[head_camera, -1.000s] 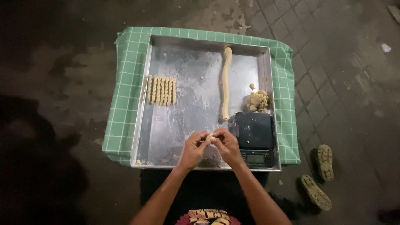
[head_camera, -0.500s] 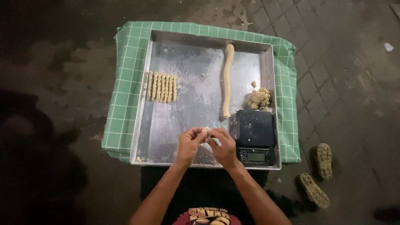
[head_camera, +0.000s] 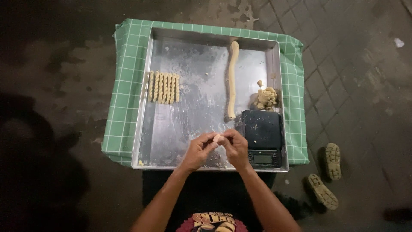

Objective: A person is seen shaping dough into small, twisted sticks. They take a small piece of dough, roll it into a thin cylinder between their palms and on a metal tray, then fold and twist it into a specific shape before placing it with others.

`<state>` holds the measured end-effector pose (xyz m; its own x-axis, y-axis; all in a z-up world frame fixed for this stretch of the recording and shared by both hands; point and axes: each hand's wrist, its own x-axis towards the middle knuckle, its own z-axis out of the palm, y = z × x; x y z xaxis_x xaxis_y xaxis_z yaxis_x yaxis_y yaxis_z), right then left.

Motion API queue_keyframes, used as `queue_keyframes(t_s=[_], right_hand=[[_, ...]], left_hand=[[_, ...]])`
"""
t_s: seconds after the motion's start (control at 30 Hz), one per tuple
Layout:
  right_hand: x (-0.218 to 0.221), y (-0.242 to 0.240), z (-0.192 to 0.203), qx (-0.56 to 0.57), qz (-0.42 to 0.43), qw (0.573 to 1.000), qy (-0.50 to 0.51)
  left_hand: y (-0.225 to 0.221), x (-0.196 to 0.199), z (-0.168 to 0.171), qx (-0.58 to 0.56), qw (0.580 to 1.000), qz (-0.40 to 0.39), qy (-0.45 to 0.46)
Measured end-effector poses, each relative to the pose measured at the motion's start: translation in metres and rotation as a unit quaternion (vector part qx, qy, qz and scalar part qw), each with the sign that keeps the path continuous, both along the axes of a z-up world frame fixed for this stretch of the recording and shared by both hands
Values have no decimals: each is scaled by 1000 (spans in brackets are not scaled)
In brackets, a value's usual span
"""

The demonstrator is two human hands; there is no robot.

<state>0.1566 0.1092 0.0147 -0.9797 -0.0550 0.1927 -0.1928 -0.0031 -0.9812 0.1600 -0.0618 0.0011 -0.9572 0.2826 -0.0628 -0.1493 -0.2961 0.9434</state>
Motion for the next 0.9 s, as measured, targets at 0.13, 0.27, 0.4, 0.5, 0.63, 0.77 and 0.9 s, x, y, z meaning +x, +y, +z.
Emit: queue_keyframes(t_s=[0.13, 0.27, 0.4, 0.5, 0.63, 0.77, 0.9], right_hand=[[0, -10, 16, 114, -41, 987, 105], [1, -17, 34, 202, -42, 954, 219], [0, -18, 29, 225, -74, 948, 214], [0, -13, 27, 220, -43, 958, 180], [-3, -4, 29, 126, 18, 991, 48], [-1, 1, 19, 81, 48, 995, 22], [5, -11, 18, 127, -24, 988, 87]], left_hand=[[5, -3, -10, 32, 996, 41, -72], [2, -7, -24, 67, 993, 44, -81], [7, -6, -24, 47, 991, 59, -110], [3, -2, -18, 44, 992, 30, -117], [0, -6, -10, 17, 995, -5, -95], [-9, -5, -4, -21, 995, -64, -74], [-6, -1, -12, 6, 997, -50, -64]])
